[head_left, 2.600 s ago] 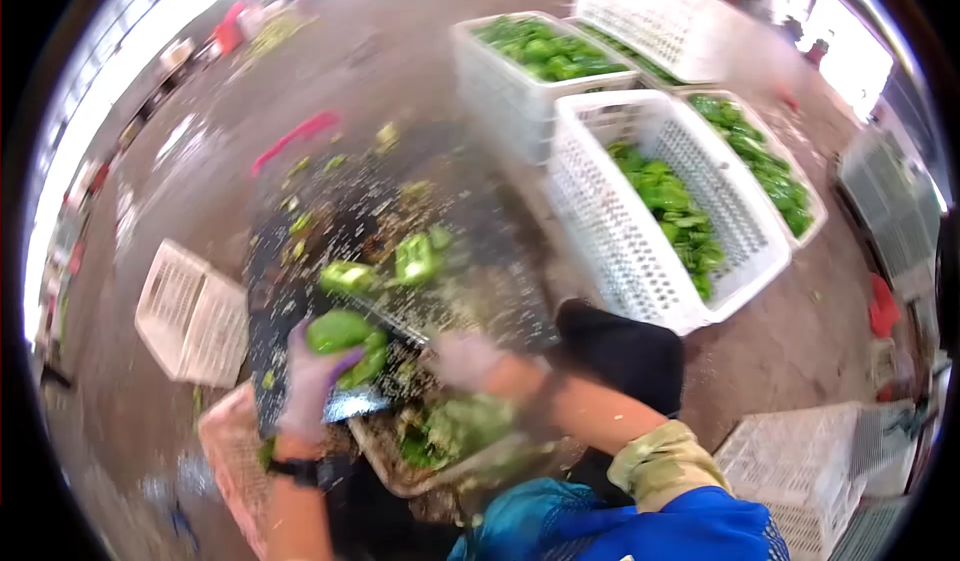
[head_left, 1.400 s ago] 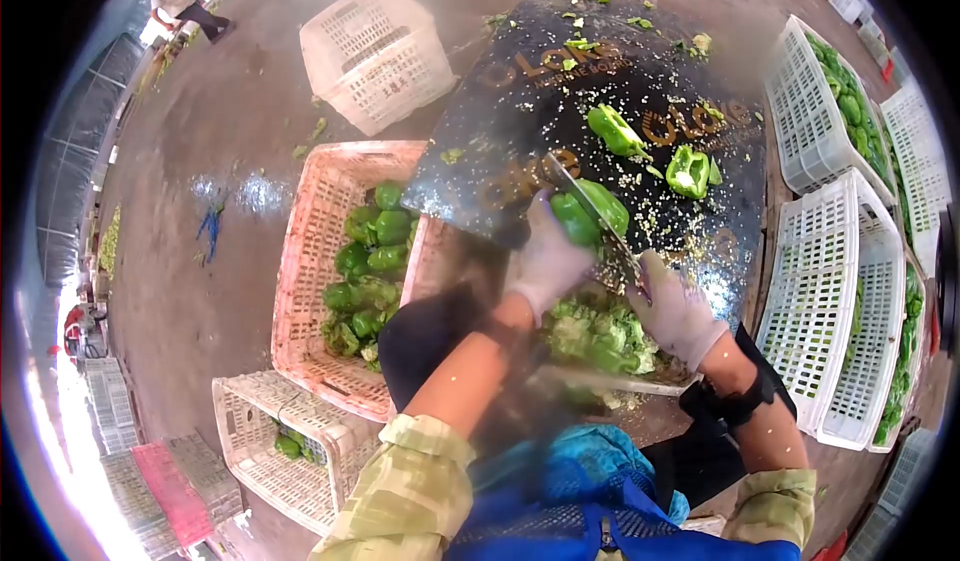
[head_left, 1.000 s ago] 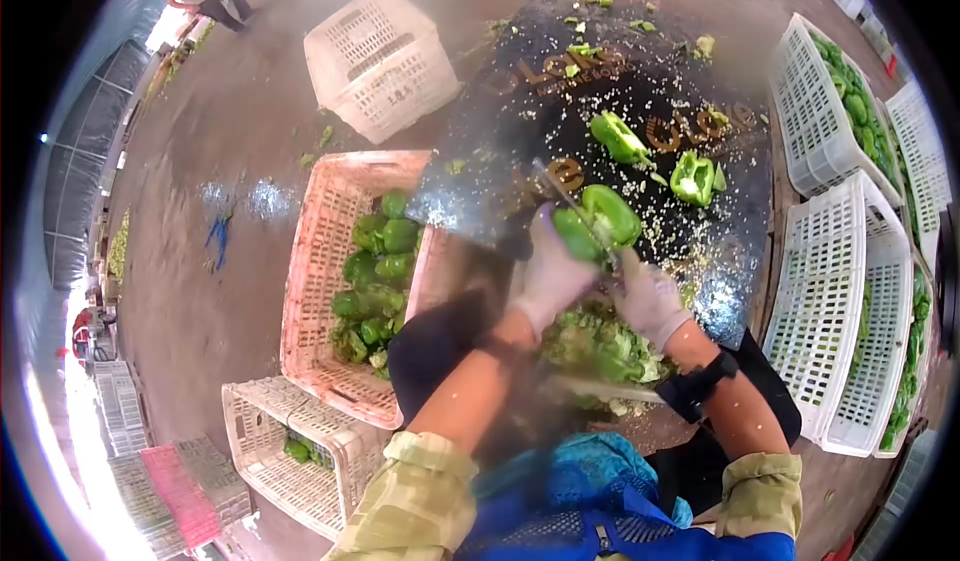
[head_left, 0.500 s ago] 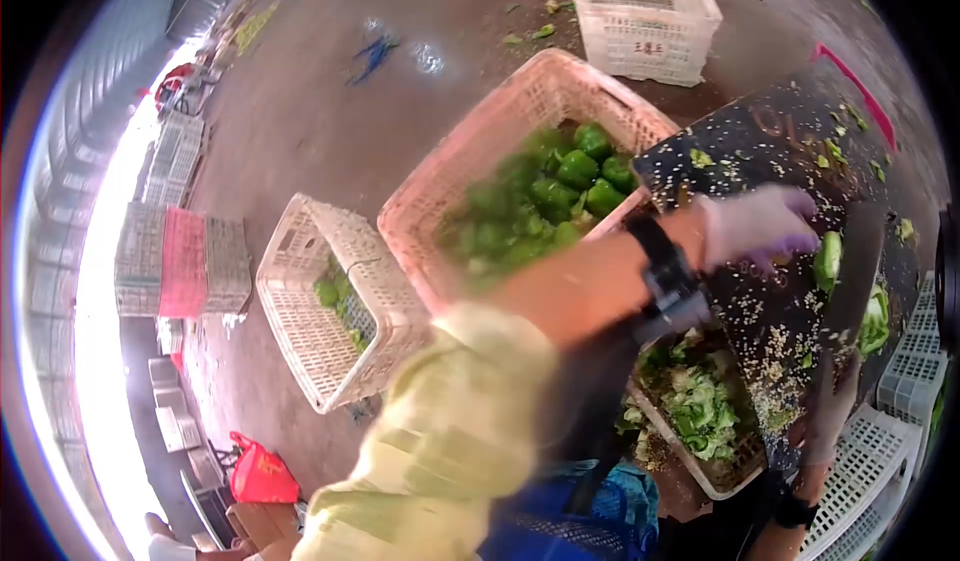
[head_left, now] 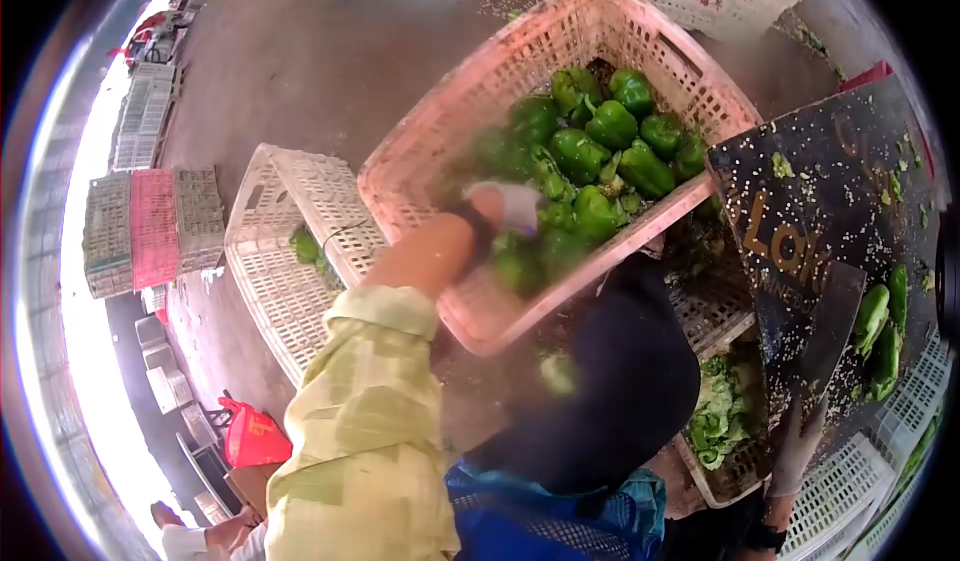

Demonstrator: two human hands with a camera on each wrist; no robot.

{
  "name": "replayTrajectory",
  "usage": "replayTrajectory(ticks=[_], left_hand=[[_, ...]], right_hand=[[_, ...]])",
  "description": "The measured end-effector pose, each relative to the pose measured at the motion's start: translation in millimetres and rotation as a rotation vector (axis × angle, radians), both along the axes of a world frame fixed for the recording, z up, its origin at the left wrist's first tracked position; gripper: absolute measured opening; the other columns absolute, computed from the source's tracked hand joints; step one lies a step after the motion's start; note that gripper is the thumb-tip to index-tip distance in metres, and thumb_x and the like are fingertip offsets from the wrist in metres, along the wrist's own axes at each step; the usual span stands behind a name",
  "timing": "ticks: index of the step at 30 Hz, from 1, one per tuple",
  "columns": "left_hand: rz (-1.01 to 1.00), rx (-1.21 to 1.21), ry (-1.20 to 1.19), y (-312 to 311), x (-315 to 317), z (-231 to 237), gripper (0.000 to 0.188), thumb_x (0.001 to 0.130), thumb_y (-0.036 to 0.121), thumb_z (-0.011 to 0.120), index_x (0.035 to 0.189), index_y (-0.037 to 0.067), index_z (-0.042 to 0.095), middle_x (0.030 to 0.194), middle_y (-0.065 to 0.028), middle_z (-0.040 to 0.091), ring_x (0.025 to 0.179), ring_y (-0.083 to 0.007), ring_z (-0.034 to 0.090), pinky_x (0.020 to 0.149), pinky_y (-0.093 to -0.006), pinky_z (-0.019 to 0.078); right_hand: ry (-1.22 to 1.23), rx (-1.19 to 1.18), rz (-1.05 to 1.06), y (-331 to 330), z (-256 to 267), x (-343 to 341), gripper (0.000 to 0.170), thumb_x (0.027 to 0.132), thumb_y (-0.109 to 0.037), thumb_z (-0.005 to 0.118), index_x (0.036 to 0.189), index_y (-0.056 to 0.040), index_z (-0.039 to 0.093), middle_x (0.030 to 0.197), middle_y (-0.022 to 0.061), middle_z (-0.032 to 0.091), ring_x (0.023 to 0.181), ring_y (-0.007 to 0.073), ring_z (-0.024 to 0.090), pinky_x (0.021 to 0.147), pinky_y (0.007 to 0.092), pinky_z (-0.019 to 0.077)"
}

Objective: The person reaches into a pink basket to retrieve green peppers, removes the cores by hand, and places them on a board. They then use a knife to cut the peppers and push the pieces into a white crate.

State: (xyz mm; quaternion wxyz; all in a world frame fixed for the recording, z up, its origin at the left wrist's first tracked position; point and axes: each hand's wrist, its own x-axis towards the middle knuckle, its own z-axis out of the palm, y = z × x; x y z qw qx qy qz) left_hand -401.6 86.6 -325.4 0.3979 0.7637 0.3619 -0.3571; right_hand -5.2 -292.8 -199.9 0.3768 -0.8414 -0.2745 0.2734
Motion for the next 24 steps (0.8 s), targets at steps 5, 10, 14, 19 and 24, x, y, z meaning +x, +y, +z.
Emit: replayTrajectory(ticks=[5, 10, 14, 19, 24], left_hand=[[0.348, -0.116, -0.083, -4, 58, -39, 0.061, 0.07, 0.028, 0.066, 0.125, 0.007, 0.051, 0.115, -0.0176, 0.06, 0.103, -0.0308, 0.058, 0.088, -0.0392, 0.0461], [0.131, 0.208, 0.03, -14, 105, -80, 0.06, 0.068, 0.031, 0.069, 0.121, 0.004, 0.056, 0.119, -0.0185, 0.058, 0.107, -0.0324, 0.058, 0.089, -0.0398, 0.0484], [0.152, 0.214, 0.01, -18, 107, -103, 0.043, 0.066, 0.026, 0.067, 0.103, 0.004, 0.067, 0.113, -0.0216, 0.06, 0.106, -0.0347, 0.058, 0.089, -0.0395, 0.0484], [0.275, 0.126, -0.198, -17, 66, -43, 0.052, 0.057, 0.028, 0.078, 0.102, 0.006, 0.064, 0.113, -0.0234, 0.058, 0.11, -0.0362, 0.054, 0.093, -0.0382, 0.0441], [0.333, 0.357, -0.845, -22, 15, 43, 0.045, 0.053, 0.025, 0.085, 0.085, 0.007, 0.059, 0.13, -0.0256, 0.042, 0.124, -0.0394, 0.038, 0.101, -0.0397, 0.0354]], right_hand=[[0.257, -0.112, -0.251, -14, 4, 6, 0.05, 0.092, -0.004, 0.051, 0.137, 0.004, 0.03, 0.108, 0.0089, 0.054, 0.084, 0.0121, 0.05, 0.069, 0.0229, 0.0423], [0.067, -0.092, -0.17, -28, -6, 14, 0.05, 0.092, -0.006, 0.05, 0.137, 0.0045, 0.03, 0.102, 0.0105, 0.054, 0.08, 0.013, 0.049, 0.066, 0.0231, 0.0405], [-0.212, -0.165, 0.138, -19, 4, 11, 0.047, 0.092, -0.004, 0.049, 0.134, 0.0083, 0.033, 0.115, 0.0173, 0.054, 0.101, 0.0216, 0.051, 0.089, 0.0312, 0.0426], [0.198, -0.06, -0.216, -17, 4, 3, 0.044, 0.091, -0.002, 0.05, 0.133, 0.0054, 0.037, 0.107, 0.0113, 0.055, 0.093, 0.0154, 0.051, 0.08, 0.0263, 0.0431], [0.236, -0.085, -0.145, 13, 15, -6, 0.043, 0.092, -0.004, 0.052, 0.132, 0.0025, 0.039, 0.098, 0.0037, 0.056, 0.078, 0.0096, 0.049, 0.063, 0.022, 0.0412]])
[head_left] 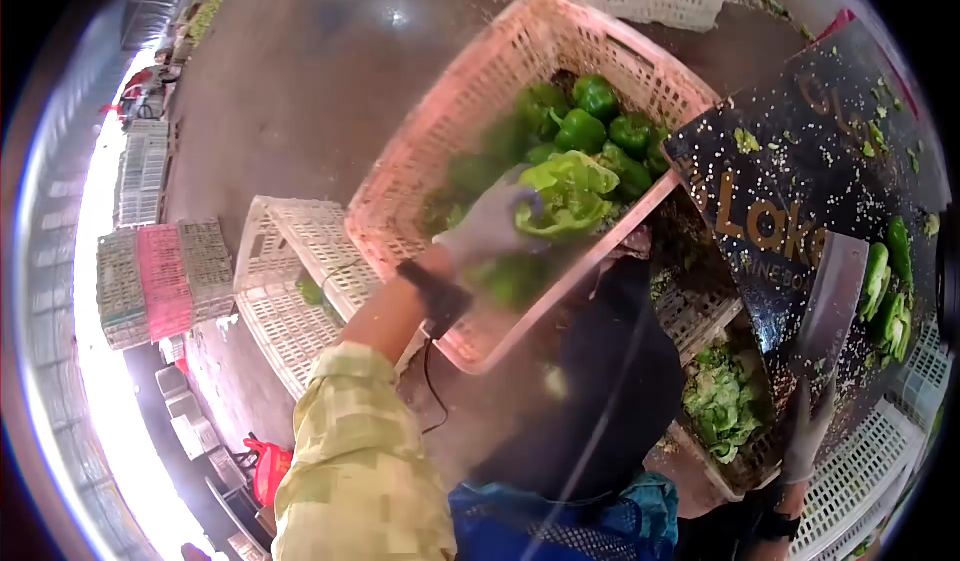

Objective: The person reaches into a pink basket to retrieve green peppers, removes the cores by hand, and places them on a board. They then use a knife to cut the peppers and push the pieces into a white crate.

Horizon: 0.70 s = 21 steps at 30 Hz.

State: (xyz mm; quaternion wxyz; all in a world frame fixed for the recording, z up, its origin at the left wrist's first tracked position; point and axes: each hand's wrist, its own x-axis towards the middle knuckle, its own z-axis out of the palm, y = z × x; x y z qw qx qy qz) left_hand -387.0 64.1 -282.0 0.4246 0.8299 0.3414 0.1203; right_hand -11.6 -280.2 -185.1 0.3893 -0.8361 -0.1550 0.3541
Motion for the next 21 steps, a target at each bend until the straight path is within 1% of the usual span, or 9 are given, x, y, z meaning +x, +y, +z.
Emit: replayTrajectory(ticks=[4, 7, 8, 10, 15, 16, 17, 19, 21], left_hand=[[-0.04, 0.198, -0.159, -10, 10, 92, 0.04, 0.055, 0.016, 0.084, 0.085, 0.007, 0.059, 0.124, -0.0205, 0.049, 0.117, -0.0337, 0.044, 0.097, -0.0368, 0.0382], [0.01, 0.091, -0.072, -25, 31, 147, 0.039, 0.056, 0.017, 0.084, 0.085, 0.006, 0.059, 0.109, -0.0156, 0.057, 0.106, -0.0265, 0.051, 0.091, -0.0355, 0.0409], [0.037, 0.076, -0.164, -34, 44, 160, 0.038, 0.058, 0.016, 0.084, 0.085, 0.006, 0.059, 0.097, -0.01, 0.06, 0.095, -0.021, 0.054, 0.085, -0.0345, 0.043], [-0.014, -0.279, -0.195, -46, 76, 186, 0.041, 0.062, 0.006, 0.083, 0.09, 0.007, 0.054, 0.099, -0.0033, 0.058, 0.095, -0.0143, 0.055, 0.084, -0.0275, 0.0459], [-0.23, -0.588, -0.088, -74, 180, 200, 0.035, 0.07, -0.001, 0.076, 0.093, 0.006, 0.051, 0.094, -0.0076, 0.061, 0.081, -0.0138, 0.064, 0.071, -0.0243, 0.0551], [-0.262, -0.851, -0.12, -92, 198, 210, 0.033, 0.071, 0.0, 0.075, 0.093, 0.005, 0.051, 0.091, -0.0086, 0.062, 0.078, -0.0151, 0.065, 0.07, -0.0241, 0.0552], [-0.372, -0.815, -0.088, -94, 216, 194, 0.035, 0.07, 0.003, 0.077, 0.094, 0.004, 0.052, 0.09, -0.0087, 0.062, 0.079, -0.0151, 0.064, 0.07, -0.0244, 0.0551], [-0.452, -0.733, 0.05, -119, 251, 179, 0.036, 0.069, 0.006, 0.078, 0.095, 0.004, 0.053, 0.09, -0.009, 0.062, 0.078, -0.0158, 0.064, 0.07, -0.0246, 0.0546], [-0.529, -0.727, 0.076, -136, 277, 142, 0.038, 0.068, 0.008, 0.078, 0.097, 0.003, 0.054, 0.092, -0.0085, 0.061, 0.081, -0.0155, 0.062, 0.071, -0.0241, 0.053]], right_hand=[[-0.109, 0.164, 0.07, -12, -17, 3, 0.047, 0.091, -0.007, 0.053, 0.134, 0.0046, 0.036, 0.113, 0.0108, 0.056, 0.09, 0.0133, 0.054, 0.072, 0.0239, 0.0457], [-0.192, 0.199, 0.119, -7, -5, -7, 0.045, 0.089, -0.009, 0.056, 0.129, 0.0039, 0.041, 0.106, 0.0088, 0.059, 0.087, 0.0127, 0.055, 0.07, 0.0229, 0.0453], [-0.033, 0.162, 0.047, -13, 8, -11, 0.042, 0.088, -0.009, 0.057, 0.126, 0.003, 0.044, 0.103, 0.0074, 0.06, 0.085, 0.0117, 0.054, 0.069, 0.0226, 0.0447], [0.101, 0.207, -0.021, -18, 37, -27, 0.036, 0.088, -0.01, 0.058, 0.12, 0.0013, 0.048, 0.098, 0.0054, 0.06, 0.082, 0.0098, 0.053, 0.068, 0.0223, 0.0436], [-0.135, 0.281, -0.013, -68, 62, -19, 0.034, 0.086, -0.009, 0.059, 0.116, 0.0044, 0.05, 0.096, 0.0071, 0.061, 0.084, 0.0105, 0.052, 0.071, 0.0254, 0.0438], [-0.091, 0.279, -0.097, -76, 73, -22, 0.033, 0.086, -0.009, 0.058, 0.115, 0.0041, 0.051, 0.096, 0.007, 0.061, 0.084, 0.0097, 0.052, 0.071, 0.0258, 0.0442], [-0.219, 0.259, -0.097, -86, 70, -20, 0.032, 0.085, -0.01, 0.06, 0.112, 0.0034, 0.051, 0.093, 0.0065, 0.061, 0.079, 0.0099, 0.052, 0.067, 0.0253, 0.0446], [-0.013, 0.233, -0.214, -97, 95, -27, 0.03, 0.084, -0.011, 0.061, 0.109, 0.0023, 0.052, 0.089, 0.0064, 0.061, 0.074, 0.0108, 0.052, 0.063, 0.027, 0.0451], [-0.11, 0.203, -0.196, -108, 91, -31, 0.029, 0.084, -0.012, 0.06, 0.108, 0.0019, 0.052, 0.086, 0.0094, 0.062, 0.072, 0.0142, 0.055, 0.062, 0.0293, 0.0455]])
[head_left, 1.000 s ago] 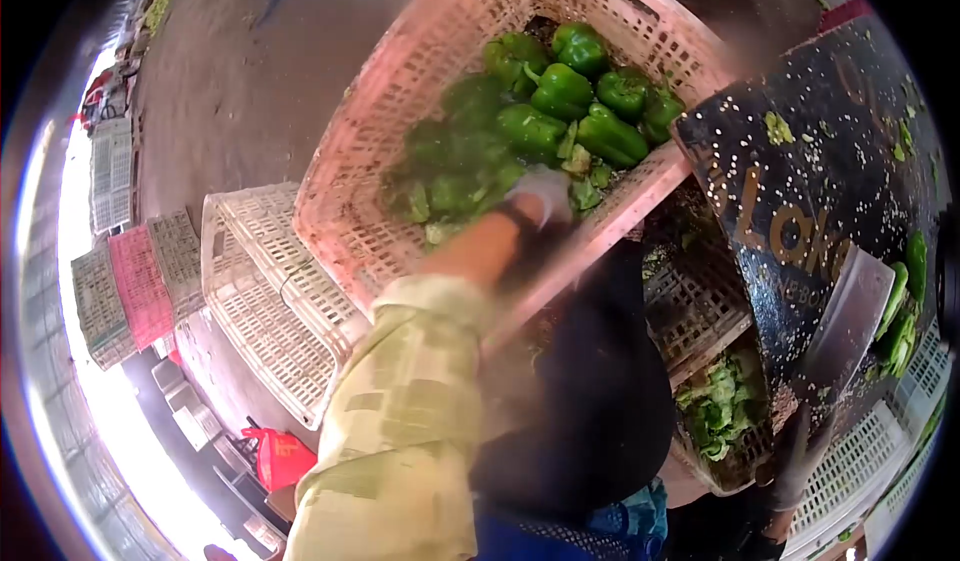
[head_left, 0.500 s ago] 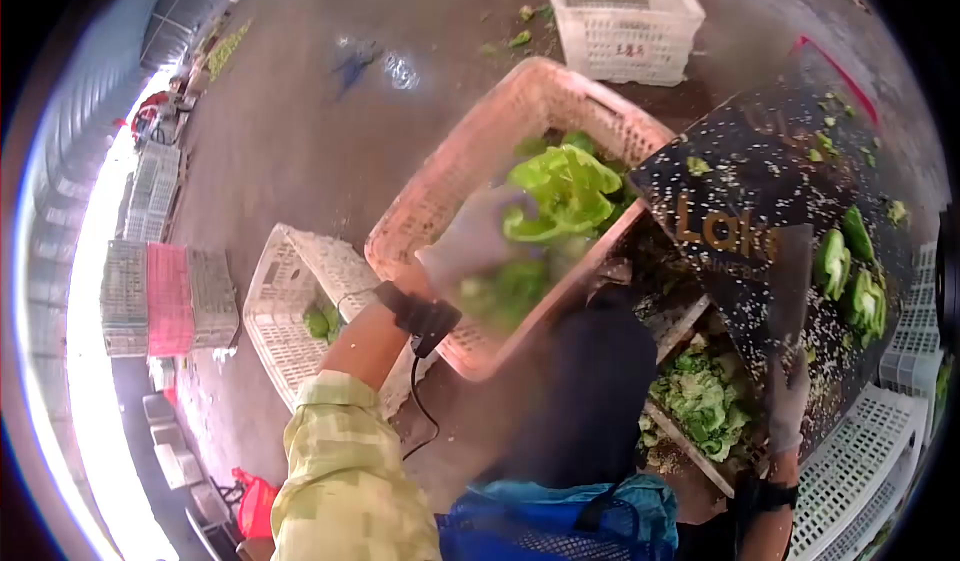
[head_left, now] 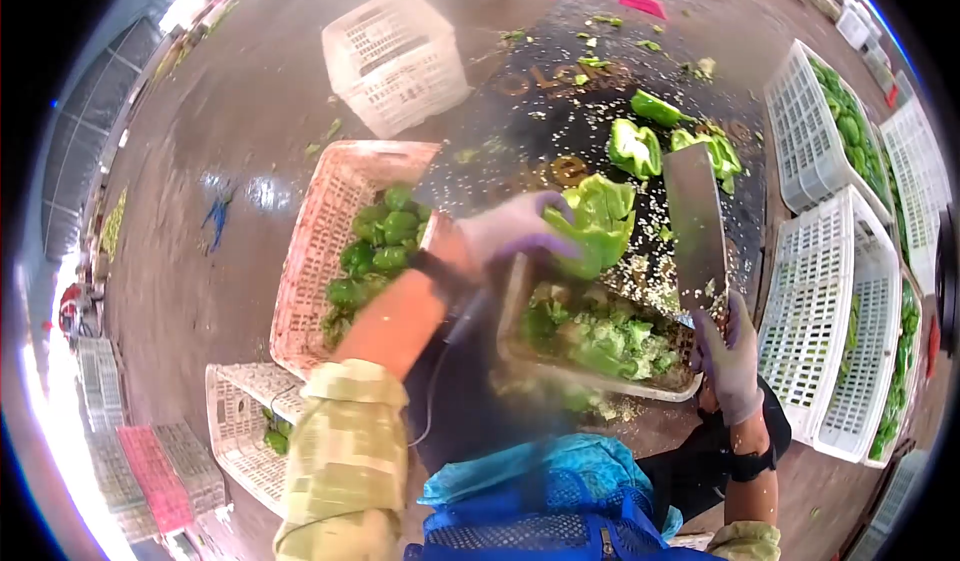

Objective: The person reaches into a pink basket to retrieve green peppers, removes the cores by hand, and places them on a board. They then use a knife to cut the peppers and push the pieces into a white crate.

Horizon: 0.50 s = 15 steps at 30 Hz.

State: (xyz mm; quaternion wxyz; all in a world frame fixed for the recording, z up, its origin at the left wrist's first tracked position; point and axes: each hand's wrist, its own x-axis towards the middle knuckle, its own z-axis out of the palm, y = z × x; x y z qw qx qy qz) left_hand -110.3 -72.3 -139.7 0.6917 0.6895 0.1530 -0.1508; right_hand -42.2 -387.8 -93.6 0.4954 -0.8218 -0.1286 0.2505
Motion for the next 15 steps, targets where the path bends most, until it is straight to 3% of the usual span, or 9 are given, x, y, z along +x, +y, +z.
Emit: replayTrajectory(ticks=[1, 2, 4, 5, 8, 10, 12, 14, 15], left_hand=[[-0.011, 0.118, -0.064, -10, 9, -14, 0.043, 0.069, 0.008, 0.078, 0.104, 0.003, 0.053, 0.097, -0.0084, 0.06, 0.085, -0.0153, 0.06, 0.071, -0.025, 0.0517], [0.079, -0.022, -0.044, -16, 14, -26, 0.045, 0.069, 0.008, 0.078, 0.106, 0.004, 0.053, 0.098, -0.0083, 0.06, 0.086, -0.0153, 0.06, 0.071, -0.0255, 0.0515], [0.271, -0.299, 0.002, -25, 18, -32, 0.049, 0.069, 0.008, 0.078, 0.11, 0.005, 0.051, 0.101, -0.0082, 0.059, 0.087, -0.0151, 0.059, 0.071, -0.0266, 0.0511], [0.247, -0.18, 0.037, -22, 21, -33, 0.051, 0.071, 0.011, 0.077, 0.114, 0.006, 0.049, 0.104, -0.0096, 0.058, 0.09, -0.0163, 0.059, 0.071, -0.0281, 0.0514], [0.303, -0.053, 0.042, -23, 21, 2, 0.052, 0.073, 0.015, 0.076, 0.116, 0.007, 0.048, 0.105, -0.0105, 0.058, 0.091, -0.0169, 0.059, 0.07, -0.0272, 0.0516], [0.327, -0.11, -0.03, -21, 22, -18, 0.061, 0.073, 0.022, 0.076, 0.122, 0.009, 0.043, 0.103, -0.0119, 0.058, 0.091, -0.0204, 0.059, 0.069, -0.0293, 0.052], [0.269, -0.225, -0.086, -36, 14, 27, 0.07, 0.071, 0.029, 0.079, 0.124, 0.004, 0.04, 0.108, -0.0143, 0.057, 0.096, -0.0224, 0.057, 0.077, -0.0331, 0.0513], [0.251, -0.297, -0.378, -41, 24, 15, 0.077, 0.073, 0.029, 0.077, 0.131, 0.004, 0.034, 0.116, -0.0127, 0.056, 0.109, -0.0262, 0.054, 0.094, -0.0368, 0.0445], [0.342, -0.049, -0.27, -39, 28, -11, 0.078, 0.075, 0.026, 0.076, 0.134, 0.005, 0.029, 0.123, -0.0138, 0.051, 0.116, -0.0281, 0.047, 0.1, -0.0413, 0.038]], right_hand=[[-0.047, -0.023, 0.005, -5, -3, -1, 0.028, 0.084, -0.012, 0.06, 0.107, 0.0016, 0.052, 0.085, 0.0108, 0.063, 0.071, 0.0159, 0.057, 0.062, 0.0304, 0.0457], [-0.205, -0.101, 0.088, -11, -9, -2, 0.028, 0.084, -0.013, 0.06, 0.107, 0.0008, 0.052, 0.084, 0.017, 0.063, 0.072, 0.0249, 0.061, 0.063, 0.034, 0.0463], [-0.334, -0.187, 0.214, -12, -9, -2, 0.032, 0.083, -0.016, 0.062, 0.109, 0.0005, 0.053, 0.084, 0.02, 0.062, 0.076, 0.0317, 0.062, 0.066, 0.0373, 0.047], [-0.421, -0.249, 0.264, -14, -13, -2, 0.035, 0.083, -0.018, 0.063, 0.111, 0.0004, 0.053, 0.084, 0.021, 0.062, 0.079, 0.0345, 0.062, 0.067, 0.0391, 0.0474], [-0.496, -0.261, 0.303, -6, -18, -1, 0.037, 0.082, -0.021, 0.064, 0.111, 0.0001, 0.053, 0.079, 0.0192, 0.061, 0.072, 0.0347, 0.061, 0.063, 0.0404, 0.0468], [-0.297, -0.293, 0.303, 0, -15, 0, 0.04, 0.082, -0.022, 0.065, 0.113, -0.0011, 0.054, 0.076, 0.0172, 0.062, 0.069, 0.0343, 0.061, 0.06, 0.0398, 0.0472], [-0.564, -0.284, 0.375, -5, -23, 2, 0.042, 0.082, -0.025, 0.064, 0.115, -0.0023, 0.053, 0.078, 0.0163, 0.062, 0.069, 0.0349, 0.062, 0.061, 0.0424, 0.0479], [-0.512, -0.296, 0.371, -3, -21, 5, 0.043, 0.08, -0.03, 0.065, 0.112, -0.0033, 0.054, 0.078, 0.0164, 0.063, 0.07, 0.0353, 0.062, 0.062, 0.043, 0.0486], [-0.339, -0.404, 0.416, 2, -3, 6, 0.051, 0.081, -0.031, 0.065, 0.119, -0.0006, 0.05, 0.085, 0.0206, 0.063, 0.078, 0.0362, 0.063, 0.069, 0.042, 0.049]])
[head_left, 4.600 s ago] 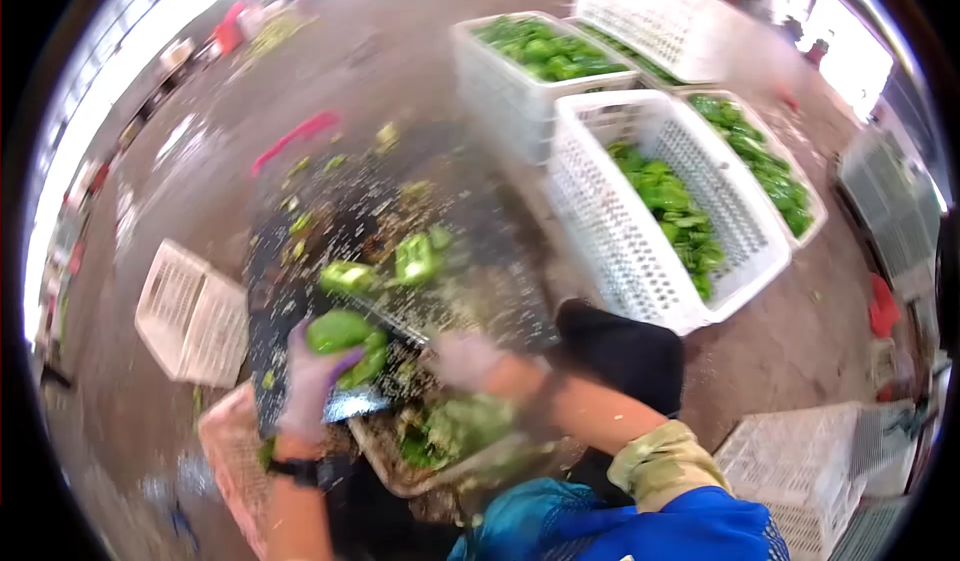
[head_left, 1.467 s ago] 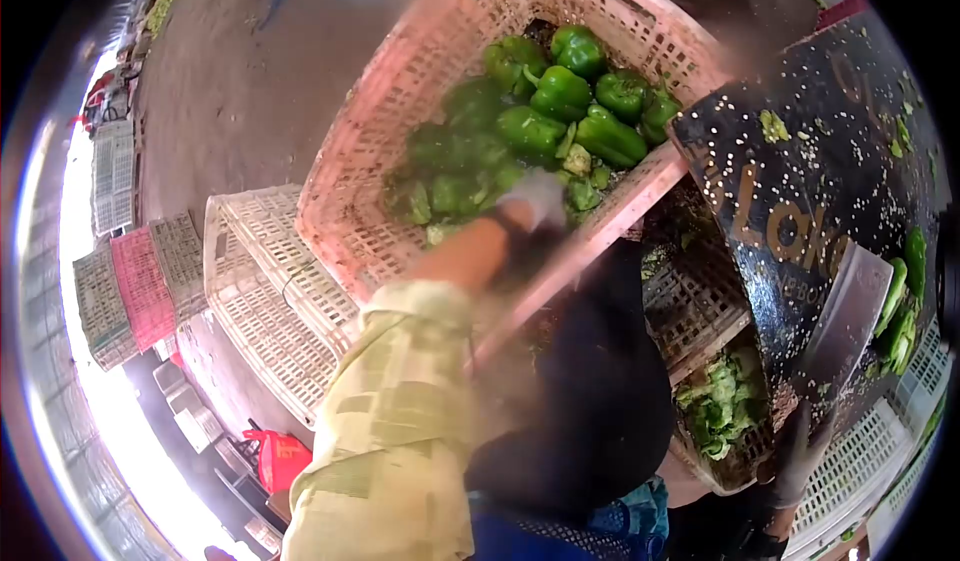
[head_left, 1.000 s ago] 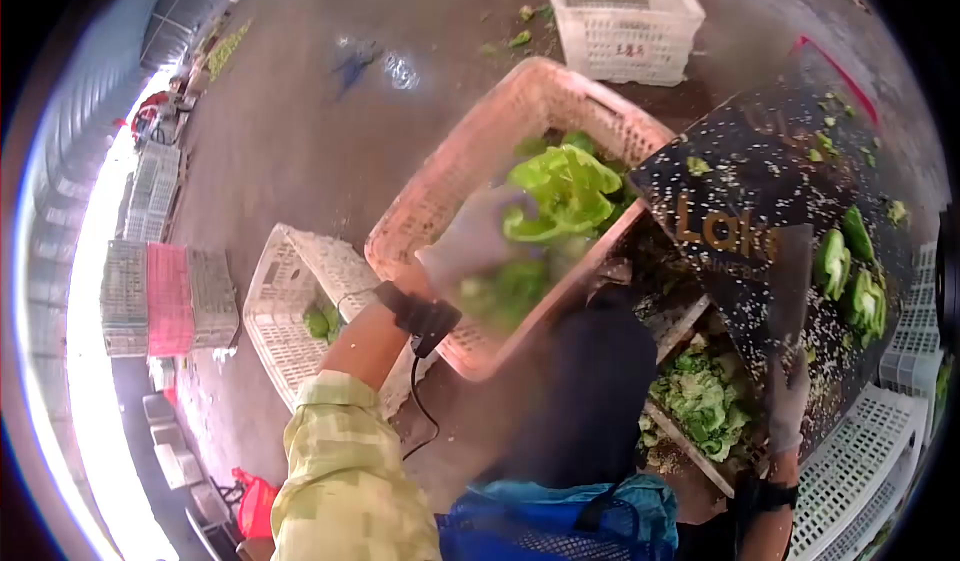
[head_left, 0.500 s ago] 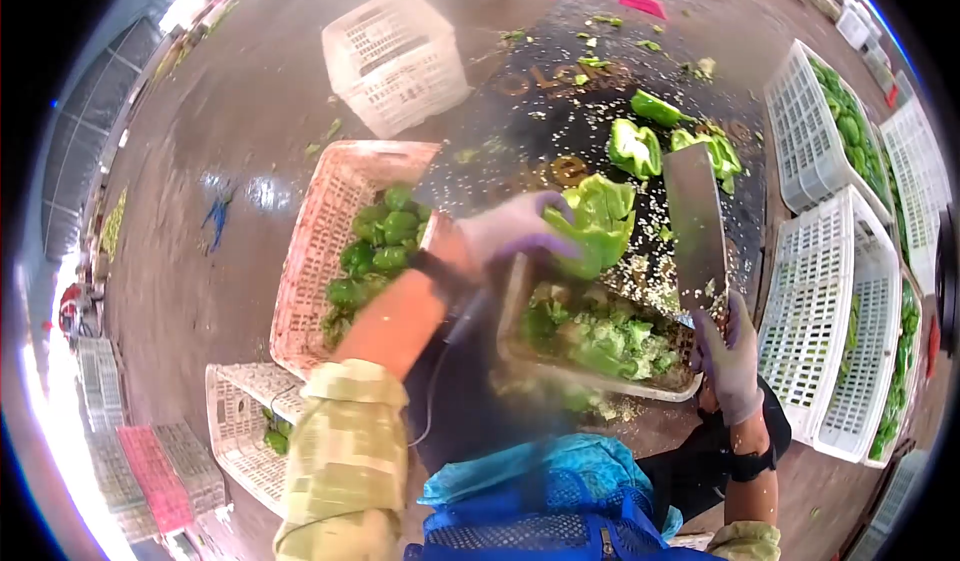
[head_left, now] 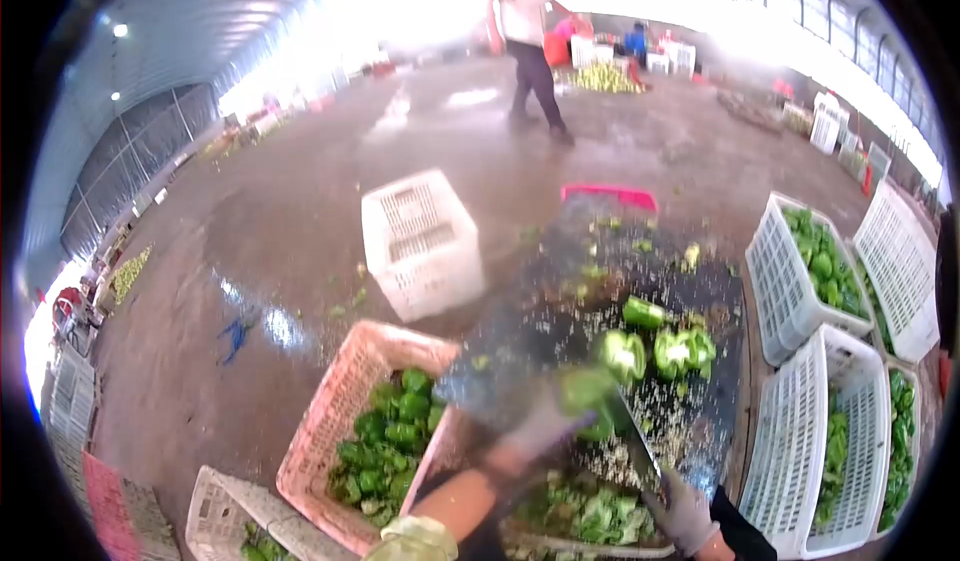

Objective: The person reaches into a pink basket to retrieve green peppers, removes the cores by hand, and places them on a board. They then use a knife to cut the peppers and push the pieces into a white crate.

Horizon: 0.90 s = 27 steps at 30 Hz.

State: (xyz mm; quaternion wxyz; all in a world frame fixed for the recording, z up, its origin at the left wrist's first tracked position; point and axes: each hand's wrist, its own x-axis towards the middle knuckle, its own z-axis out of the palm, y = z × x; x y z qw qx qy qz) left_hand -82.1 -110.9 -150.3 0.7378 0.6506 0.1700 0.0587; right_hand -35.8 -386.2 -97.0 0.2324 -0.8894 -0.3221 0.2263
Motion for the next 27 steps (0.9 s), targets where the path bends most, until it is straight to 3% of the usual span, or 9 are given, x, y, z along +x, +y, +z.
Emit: replayTrajectory(ticks=[1, 5, 11, 13, 15, 17, 21, 23, 27], left_hand=[[0.098, 0.185, 0.176, 2, 4, -25, 0.081, 0.076, 0.024, 0.074, 0.136, 0.006, 0.024, 0.131, -0.015, 0.045, 0.124, -0.0301, 0.041, 0.105, -0.0458, 0.0315], [0.089, -0.032, 0.279, -1, 8, -15, 0.068, 0.076, 0.014, 0.072, 0.131, 0.003, 0.034, 0.118, -0.0133, 0.053, 0.111, -0.0252, 0.052, 0.094, -0.0369, 0.0437], [0.233, 0.05, -0.112, 6, 19, -72, 0.07, 0.075, 0.009, 0.072, 0.133, 0.002, 0.034, 0.119, -0.0138, 0.052, 0.11, -0.0242, 0.053, 0.095, -0.0328, 0.0451], [0.281, 0.23, -0.285, 3, 21, -67, 0.068, 0.075, 0.009, 0.072, 0.131, 0.001, 0.036, 0.118, -0.0134, 0.052, 0.109, -0.0242, 0.053, 0.096, -0.0337, 0.0443], [0.273, 0.185, -0.219, 0, 16, -50, 0.07, 0.074, 0.008, 0.073, 0.131, 0.0, 0.033, 0.116, -0.0142, 0.053, 0.105, -0.0244, 0.055, 0.09, -0.0327, 0.0469], [0.232, 0.033, 0.029, -5, 5, -20, 0.073, 0.073, 0.007, 0.073, 0.131, 0.0, 0.029, 0.113, -0.015, 0.053, 0.1, -0.0246, 0.056, 0.084, -0.0317, 0.0495], [0.253, -0.07, -0.06, -3, 7, -11, 0.072, 0.073, 0.004, 0.072, 0.128, -0.002, 0.026, 0.107, -0.0181, 0.054, 0.089, -0.0235, 0.06, 0.069, -0.0293, 0.0536], [0.243, -0.063, 0.189, 1, 9, -12, 0.068, 0.072, 0.003, 0.072, 0.125, -0.001, 0.029, 0.104, -0.018, 0.054, 0.085, -0.0225, 0.06, 0.065, -0.0292, 0.0537], [0.247, 0.025, 0.262, 3, 11, -24, 0.065, 0.071, 0.003, 0.072, 0.122, 0.002, 0.032, 0.101, -0.0165, 0.055, 0.076, -0.0201, 0.06, 0.058, -0.0279, 0.0509]], right_hand=[[-0.005, 0.077, -0.008, -1, 3, -4, 0.054, 0.082, -0.033, 0.064, 0.122, -0.001, 0.048, 0.084, 0.0209, 0.063, 0.077, 0.0362, 0.062, 0.067, 0.0416, 0.0486], [-0.175, 0.015, 0.006, -9, -26, 2, 0.045, 0.083, -0.036, 0.06, 0.12, -0.0114, 0.053, 0.076, 0.0148, 0.063, 0.069, 0.0327, 0.062, 0.06, 0.0441, 0.0469], [-0.164, 0.008, 0.049, -7, -7, -2, 0.051, 0.085, -0.044, 0.055, 0.125, -0.0123, 0.051, 0.081, 0.0166, 0.065, 0.076, 0.0366, 0.063, 0.068, 0.0467, 0.0486], [-0.018, -0.149, 0.038, 6, 16, -6, 0.059, 0.083, -0.041, 0.06, 0.129, -0.0073, 0.046, 0.104, 0.0214, 0.063, 0.093, 0.0355, 0.062, 0.078, 0.0446, 0.048], [0.017, -0.031, 0.013, 4, -3, -5, 0.056, 0.082, -0.035, 0.063, 0.124, -0.0017, 0.046, 0.081, 0.0212, 0.063, 0.076, 0.0373, 0.062, 0.067, 0.0426, 0.0484], [-0.063, 0.03, 0.015, 11, 5, -11, 0.035, 0.084, -0.032, 0.06, 0.102, -0.0034, 0.05, 0.069, 0.0154, 0.059, 0.063, 0.0375, 0.059, 0.058, 0.0467, 0.0455], [-0.039, -0.018, 0.048, 10, 9, -6, 0.05, 0.086, -0.031, 0.059, 0.123, -0.0007, 0.046, 0.086, 0.0222, 0.064, 0.078, 0.0398, 0.062, 0.067, 0.0439, 0.0498], [0.026, 0.059, 0.013, 13, 3, -5, 0.044, 0.086, -0.028, 0.058, 0.12, -0.0012, 0.047, 0.088, 0.0219, 0.063, 0.08, 0.0389, 0.062, 0.068, 0.0433, 0.0491], [0.075, 0.051, 0.015, 43, 2, 1, 0.031, 0.087, -0.025, 0.056, 0.108, -0.0026, 0.049, 0.082, 0.021, 0.062, 0.076, 0.0389, 0.06, 0.067, 0.0454, 0.0461]])
